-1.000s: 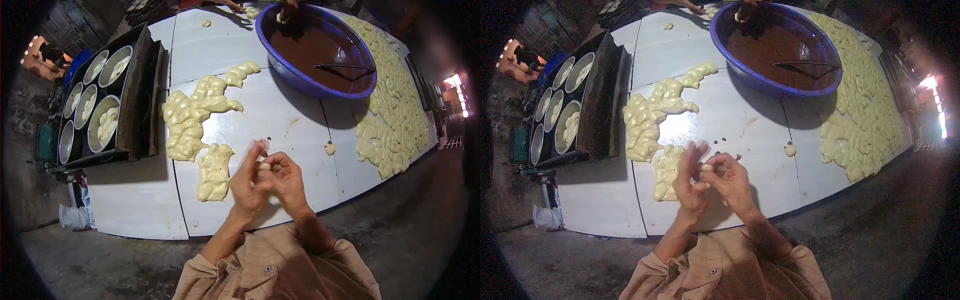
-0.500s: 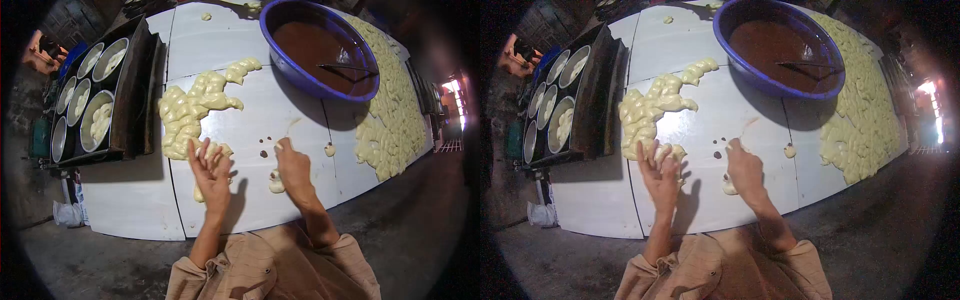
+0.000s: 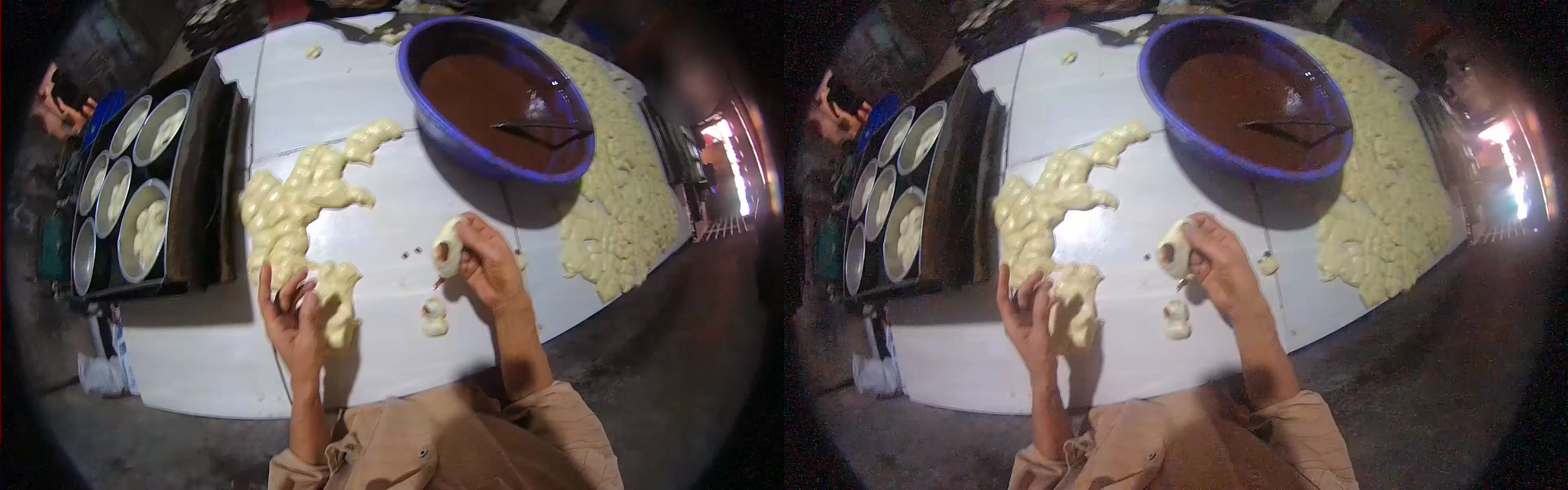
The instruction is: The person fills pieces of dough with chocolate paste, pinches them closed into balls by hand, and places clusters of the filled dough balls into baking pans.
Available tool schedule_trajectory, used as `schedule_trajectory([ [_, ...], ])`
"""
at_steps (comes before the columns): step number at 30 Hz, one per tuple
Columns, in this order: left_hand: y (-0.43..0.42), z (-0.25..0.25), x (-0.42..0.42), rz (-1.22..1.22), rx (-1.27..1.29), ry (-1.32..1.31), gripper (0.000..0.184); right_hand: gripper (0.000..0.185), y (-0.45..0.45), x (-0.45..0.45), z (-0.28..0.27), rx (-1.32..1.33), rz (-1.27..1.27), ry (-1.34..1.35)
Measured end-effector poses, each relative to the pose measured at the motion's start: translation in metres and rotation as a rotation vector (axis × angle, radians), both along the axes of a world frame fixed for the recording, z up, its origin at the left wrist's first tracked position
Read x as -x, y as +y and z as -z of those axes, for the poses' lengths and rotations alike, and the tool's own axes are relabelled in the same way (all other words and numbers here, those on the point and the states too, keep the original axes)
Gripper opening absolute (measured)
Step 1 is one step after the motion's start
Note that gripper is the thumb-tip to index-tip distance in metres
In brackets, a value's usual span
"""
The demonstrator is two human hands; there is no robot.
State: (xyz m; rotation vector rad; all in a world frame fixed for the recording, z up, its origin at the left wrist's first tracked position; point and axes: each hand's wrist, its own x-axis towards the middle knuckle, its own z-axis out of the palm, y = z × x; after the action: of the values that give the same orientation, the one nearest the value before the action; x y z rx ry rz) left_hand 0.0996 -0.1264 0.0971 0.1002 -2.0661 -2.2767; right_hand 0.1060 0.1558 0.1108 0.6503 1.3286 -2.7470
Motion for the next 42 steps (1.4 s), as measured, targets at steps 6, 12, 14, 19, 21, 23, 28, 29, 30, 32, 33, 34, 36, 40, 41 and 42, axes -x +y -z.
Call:
schedule_trajectory([
  [6, -0.008, 0.012, -0.008, 0.07, 0.031, -0.134, 0.055, 0.019, 0.089, 0.058, -0.09, -0.591, 0.098, 0.187],
  [12, 0.004, 0.013, -0.006, 0.205, 0.089, -0.141, 0.048, 0.029, 0.155, 0.136, -0.045, -1.255, -0.512, -0.076],
  [14, 0.008, 0.01, -0.007, 0.227, 0.091, -0.159, 0.047, 0.029, 0.155, 0.147, -0.037, -1.575, -0.728, -0.144],
  [19, 0.012, 0.003, -0.007, 0.266, 0.26, -0.153, 0.039, 0.034, 0.154, 0.151, -0.042, -1.418, -0.726, -0.121],
  [21, 0.016, 0.003, -0.006, 0.266, 0.267, -0.15, 0.038, 0.031, 0.152, 0.145, -0.047, -1.345, -0.649, -0.133],
  [23, 0.024, 0.006, -0.002, 0.305, 0.165, -0.187, 0.038, 0.024, 0.143, 0.136, -0.065, -1.132, -0.56, -0.148],
  [28, 0.087, -0.005, 0.027, 0.501, 0.034, -0.215, 0.035, 0.02, 0.125, 0.116, -0.069, -0.509, -0.23, 0.154],
  [29, 0.103, -0.007, 0.032, 0.55, -0.042, -0.193, 0.037, 0.019, 0.113, 0.109, -0.07, -0.437, -0.208, 0.167],
  [30, 0.119, -0.013, 0.04, 0.619, -0.107, -0.205, 0.039, 0.019, 0.1, 0.1, -0.07, -0.364, -0.189, 0.177],
  [32, 0.144, -0.024, 0.047, 0.655, -0.309, -0.256, 0.047, 0.015, 0.068, 0.084, -0.063, -0.19, -0.081, 0.159],
  [33, 0.154, -0.023, 0.048, 0.655, -0.43, -0.298, 0.048, 0.014, 0.059, 0.077, -0.051, -0.163, -0.11, 0.173],
  [34, 0.158, -0.02, 0.048, 0.656, -0.552, -0.339, 0.049, 0.014, 0.051, 0.069, -0.041, -0.136, -0.134, 0.186],
  [36, 0.151, -0.015, 0.041, 0.617, -0.638, -0.428, 0.044, 0.013, 0.03, 0.053, -0.027, -0.049, -0.112, 0.15],
  [40, 0.127, 0.005, 0.03, 0.456, -0.556, -0.489, 0.031, 0.01, 0.015, 0.028, -0.009, -0.05, -0.162, 0.089],
  [41, 0.121, 0.006, 0.027, 0.327, -0.613, -0.506, 0.026, 0.018, 0.01, 0.021, -0.007, -0.207, -0.171, 0.103],
  [42, 0.115, 0.014, 0.028, 0.266, -0.554, -0.526, 0.027, 0.027, 0.002, 0.014, -0.004, -0.363, -0.179, 0.119],
])
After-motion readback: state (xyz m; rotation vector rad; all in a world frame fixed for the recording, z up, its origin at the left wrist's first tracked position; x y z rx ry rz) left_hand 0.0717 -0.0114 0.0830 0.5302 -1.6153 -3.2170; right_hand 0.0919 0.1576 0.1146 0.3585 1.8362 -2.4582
